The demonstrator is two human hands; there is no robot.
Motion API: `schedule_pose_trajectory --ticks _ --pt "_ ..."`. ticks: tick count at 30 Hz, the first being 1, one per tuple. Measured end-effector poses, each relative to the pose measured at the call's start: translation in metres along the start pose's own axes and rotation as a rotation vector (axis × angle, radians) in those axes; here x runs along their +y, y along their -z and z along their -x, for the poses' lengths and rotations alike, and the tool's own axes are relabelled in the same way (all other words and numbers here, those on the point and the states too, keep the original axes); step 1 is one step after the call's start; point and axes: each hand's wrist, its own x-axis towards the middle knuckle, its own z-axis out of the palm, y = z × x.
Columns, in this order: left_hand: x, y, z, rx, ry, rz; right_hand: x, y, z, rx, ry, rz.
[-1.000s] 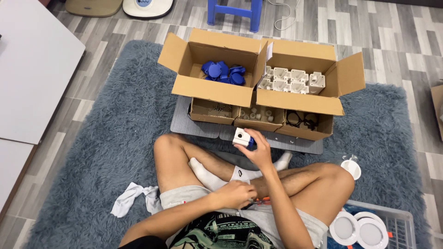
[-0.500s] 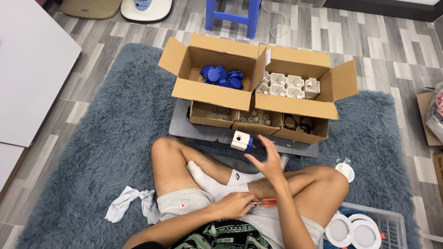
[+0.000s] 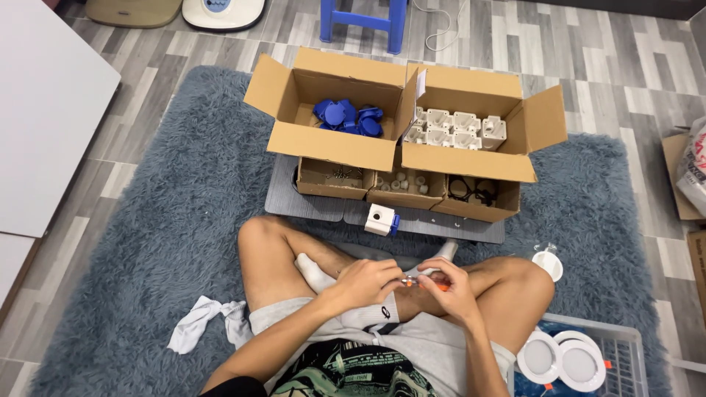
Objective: Assembling and preparing electrical components using a screwdriver
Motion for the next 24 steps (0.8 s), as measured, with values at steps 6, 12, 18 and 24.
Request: schedule_pose_trajectory --ticks 6,12,18,24 --pt "-0.006 0.024 -0.011 0.071 -0.071 0.031 -0.006 0.017 0.005 -0.064 0.030 -0.184" --pt "-0.015 0.054 -0.037 0.171 -0.079 -0.074 0.018 0.050 0.032 0.154 -0.047 -0.463" --pt "-0.035 0.049 -0.055 0.232 -0.064 -0.111 0.021 0.068 0.048 0.448 -0.123 -0.504" --pt "-0.061 0.020 -0.058 0.226 -0.037 -0.177 0.029 0.060 0.043 0.476 -0.140 -0.550"
